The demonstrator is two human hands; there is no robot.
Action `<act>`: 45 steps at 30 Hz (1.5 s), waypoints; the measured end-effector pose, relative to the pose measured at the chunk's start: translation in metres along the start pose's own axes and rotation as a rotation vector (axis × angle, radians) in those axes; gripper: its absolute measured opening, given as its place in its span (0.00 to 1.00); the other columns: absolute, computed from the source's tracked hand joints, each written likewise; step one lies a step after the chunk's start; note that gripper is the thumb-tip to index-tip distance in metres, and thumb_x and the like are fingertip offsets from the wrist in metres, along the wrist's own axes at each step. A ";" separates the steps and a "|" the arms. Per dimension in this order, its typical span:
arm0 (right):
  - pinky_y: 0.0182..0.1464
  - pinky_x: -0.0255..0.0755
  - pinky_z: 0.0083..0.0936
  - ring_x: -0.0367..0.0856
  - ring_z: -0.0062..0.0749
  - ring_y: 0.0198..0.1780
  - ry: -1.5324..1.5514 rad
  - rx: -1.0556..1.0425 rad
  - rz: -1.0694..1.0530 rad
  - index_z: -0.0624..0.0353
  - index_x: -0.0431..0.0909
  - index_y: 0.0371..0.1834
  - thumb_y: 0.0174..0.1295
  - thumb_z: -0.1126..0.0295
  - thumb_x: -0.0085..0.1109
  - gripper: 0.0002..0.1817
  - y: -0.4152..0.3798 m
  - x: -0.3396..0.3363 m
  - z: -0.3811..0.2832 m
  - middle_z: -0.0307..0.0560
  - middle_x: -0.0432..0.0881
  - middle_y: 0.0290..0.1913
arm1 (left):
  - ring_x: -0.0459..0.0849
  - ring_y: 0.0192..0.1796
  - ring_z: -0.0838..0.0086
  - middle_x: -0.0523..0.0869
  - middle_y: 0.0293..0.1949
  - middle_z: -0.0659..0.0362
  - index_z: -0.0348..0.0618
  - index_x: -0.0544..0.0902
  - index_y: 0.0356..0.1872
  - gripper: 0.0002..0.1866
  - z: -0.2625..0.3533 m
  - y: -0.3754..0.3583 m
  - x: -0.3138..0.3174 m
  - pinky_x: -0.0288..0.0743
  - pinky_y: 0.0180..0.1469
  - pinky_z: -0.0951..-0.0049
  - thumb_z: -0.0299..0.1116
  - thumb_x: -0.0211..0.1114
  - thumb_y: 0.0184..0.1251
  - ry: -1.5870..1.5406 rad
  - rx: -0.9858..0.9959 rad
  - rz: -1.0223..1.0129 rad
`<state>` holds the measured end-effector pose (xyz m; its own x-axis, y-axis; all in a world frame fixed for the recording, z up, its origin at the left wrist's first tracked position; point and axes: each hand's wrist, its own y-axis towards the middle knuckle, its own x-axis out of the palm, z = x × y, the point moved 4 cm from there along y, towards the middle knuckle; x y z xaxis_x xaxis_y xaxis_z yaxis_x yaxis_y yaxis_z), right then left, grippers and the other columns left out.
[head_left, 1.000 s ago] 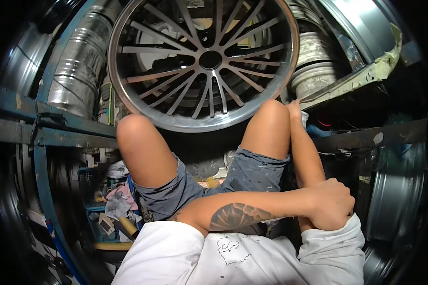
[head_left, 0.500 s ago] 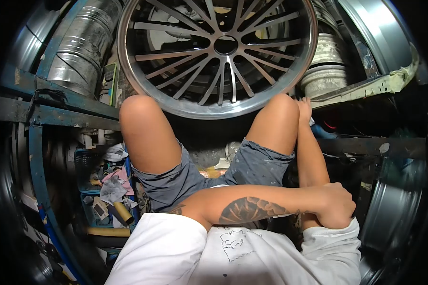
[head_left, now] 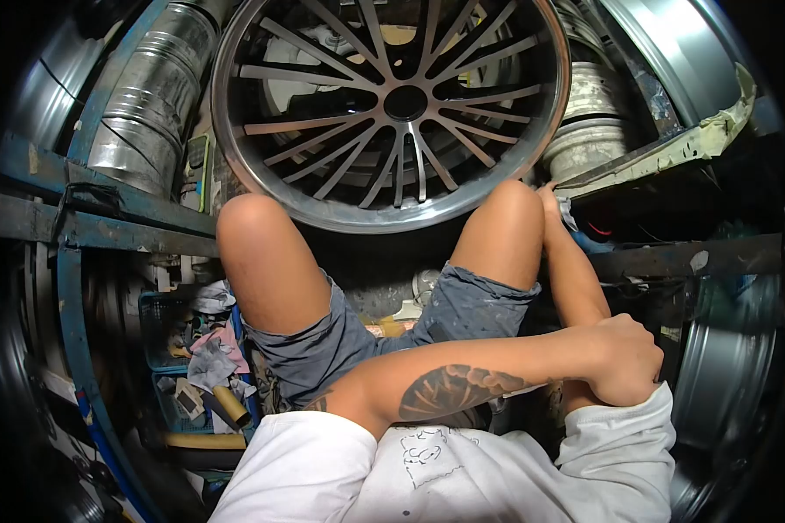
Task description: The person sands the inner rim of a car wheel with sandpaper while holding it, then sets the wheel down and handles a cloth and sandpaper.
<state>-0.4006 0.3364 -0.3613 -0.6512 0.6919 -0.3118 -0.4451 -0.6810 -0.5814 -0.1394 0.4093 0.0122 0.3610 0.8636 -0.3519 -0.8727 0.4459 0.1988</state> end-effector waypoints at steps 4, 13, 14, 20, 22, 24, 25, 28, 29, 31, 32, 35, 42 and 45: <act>0.63 0.65 0.71 0.79 0.51 0.67 -0.030 -0.005 0.043 0.56 0.83 0.61 0.77 0.62 0.40 0.22 0.013 0.018 -0.003 0.51 0.84 0.64 | 0.89 0.46 0.45 0.90 0.38 0.41 0.38 0.92 0.37 0.25 0.002 0.005 0.004 0.80 0.51 0.53 0.48 0.53 0.65 0.029 0.000 -0.048; 0.70 0.55 0.65 0.78 0.50 0.67 0.223 0.186 0.118 0.56 0.84 0.60 0.76 0.61 0.41 0.23 -0.006 0.002 0.002 0.49 0.85 0.61 | 0.88 0.46 0.44 0.90 0.40 0.40 0.35 0.91 0.36 0.26 0.004 -0.001 0.014 0.80 0.50 0.53 0.49 0.53 0.65 0.010 -0.025 -0.073; 0.72 0.53 0.63 0.78 0.49 0.67 0.279 0.199 0.151 0.55 0.85 0.59 0.76 0.60 0.41 0.23 -0.008 0.001 0.004 0.48 0.86 0.60 | 0.88 0.46 0.44 0.90 0.39 0.40 0.34 0.91 0.36 0.26 0.003 0.000 0.019 0.80 0.50 0.53 0.49 0.53 0.65 0.024 -0.029 -0.077; 0.74 0.52 0.44 0.79 0.42 0.60 0.518 0.324 0.310 0.52 0.90 0.45 0.74 0.60 0.42 0.21 -0.050 -0.036 0.024 0.47 0.90 0.48 | 0.88 0.49 0.46 0.90 0.40 0.40 0.34 0.90 0.36 0.26 0.000 0.000 0.030 0.79 0.53 0.54 0.47 0.51 0.67 0.010 -0.061 -0.142; 0.73 0.55 0.39 0.80 0.39 0.56 0.588 0.352 0.385 0.51 0.90 0.38 0.72 0.60 0.44 0.20 -0.049 -0.036 0.024 0.47 0.90 0.41 | 0.88 0.49 0.46 0.90 0.40 0.40 0.34 0.90 0.36 0.26 -0.004 0.004 0.036 0.79 0.53 0.54 0.47 0.51 0.67 0.007 -0.056 -0.169; 0.72 0.55 0.40 0.80 0.40 0.56 0.575 0.349 0.400 0.50 0.90 0.39 0.72 0.60 0.45 0.19 -0.049 -0.035 0.023 0.46 0.91 0.41 | 0.88 0.49 0.47 0.90 0.41 0.41 0.34 0.91 0.36 0.25 -0.005 0.006 0.036 0.79 0.53 0.55 0.46 0.51 0.67 0.011 -0.051 -0.180; 0.72 0.55 0.41 0.80 0.40 0.56 0.569 0.350 0.405 0.50 0.90 0.39 0.72 0.60 0.45 0.19 -0.050 -0.035 0.023 0.46 0.91 0.41 | 0.88 0.49 0.47 0.90 0.41 0.41 0.34 0.91 0.37 0.25 -0.005 0.006 0.035 0.79 0.53 0.55 0.46 0.52 0.67 0.018 -0.049 -0.181; 0.74 0.52 0.45 0.80 0.44 0.57 0.485 0.321 0.366 0.51 0.89 0.43 0.72 0.59 0.44 0.20 -0.049 -0.032 0.020 0.46 0.91 0.42 | 0.88 0.50 0.48 0.90 0.42 0.42 0.35 0.91 0.39 0.25 -0.005 0.009 0.031 0.79 0.53 0.55 0.45 0.52 0.66 0.021 -0.043 -0.162; 0.75 0.51 0.48 0.80 0.45 0.58 0.424 0.309 0.356 0.51 0.89 0.46 0.73 0.59 0.44 0.20 -0.049 -0.031 0.018 0.46 0.90 0.45 | 0.88 0.50 0.48 0.90 0.43 0.42 0.35 0.91 0.40 0.24 -0.006 0.010 0.029 0.79 0.53 0.55 0.45 0.52 0.66 0.021 -0.043 -0.151; 0.75 0.49 0.54 0.79 0.48 0.61 0.303 0.284 0.337 0.51 0.88 0.51 0.74 0.58 0.43 0.21 -0.045 -0.027 0.011 0.46 0.90 0.49 | 0.88 0.52 0.48 0.90 0.44 0.42 0.36 0.91 0.41 0.25 -0.004 0.012 0.024 0.79 0.54 0.55 0.46 0.53 0.66 0.033 -0.052 -0.165; 0.75 0.50 0.57 0.78 0.50 0.63 0.264 0.260 0.286 0.52 0.87 0.53 0.74 0.58 0.43 0.21 -0.037 -0.021 0.007 0.47 0.89 0.52 | 0.88 0.52 0.48 0.90 0.45 0.42 0.36 0.91 0.42 0.25 -0.003 0.013 0.021 0.79 0.55 0.55 0.46 0.53 0.66 0.039 -0.055 -0.170; 0.71 0.53 0.67 0.76 0.54 0.68 0.124 0.193 0.156 0.55 0.84 0.60 0.75 0.59 0.42 0.23 -0.019 -0.006 0.002 0.51 0.86 0.60 | 0.87 0.55 0.48 0.90 0.47 0.41 0.36 0.91 0.44 0.26 0.000 0.018 0.014 0.79 0.57 0.55 0.47 0.52 0.67 0.030 -0.061 -0.246; 0.62 0.62 0.77 0.77 0.59 0.67 -0.053 0.049 0.078 0.60 0.80 0.65 0.76 0.61 0.41 0.24 0.011 0.010 -0.016 0.55 0.82 0.65 | 0.84 0.60 0.48 0.88 0.54 0.42 0.37 0.89 0.50 0.29 0.005 0.016 0.001 0.76 0.61 0.54 0.51 0.49 0.70 0.028 -0.082 -0.331; 0.58 0.65 0.79 0.80 0.59 0.64 -0.090 0.021 0.028 0.62 0.79 0.66 0.76 0.62 0.42 0.24 -0.016 -0.011 -0.005 0.54 0.82 0.65 | 0.83 0.61 0.48 0.87 0.55 0.43 0.38 0.89 0.51 0.29 0.008 0.019 0.003 0.76 0.62 0.55 0.51 0.50 0.70 -0.001 -0.046 -0.385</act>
<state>-0.3833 0.3407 -0.3523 -0.7157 0.6488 -0.2584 -0.4383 -0.7053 -0.5571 -0.1527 0.4221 0.0222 0.6651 0.6354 -0.3923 -0.6873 0.7263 0.0111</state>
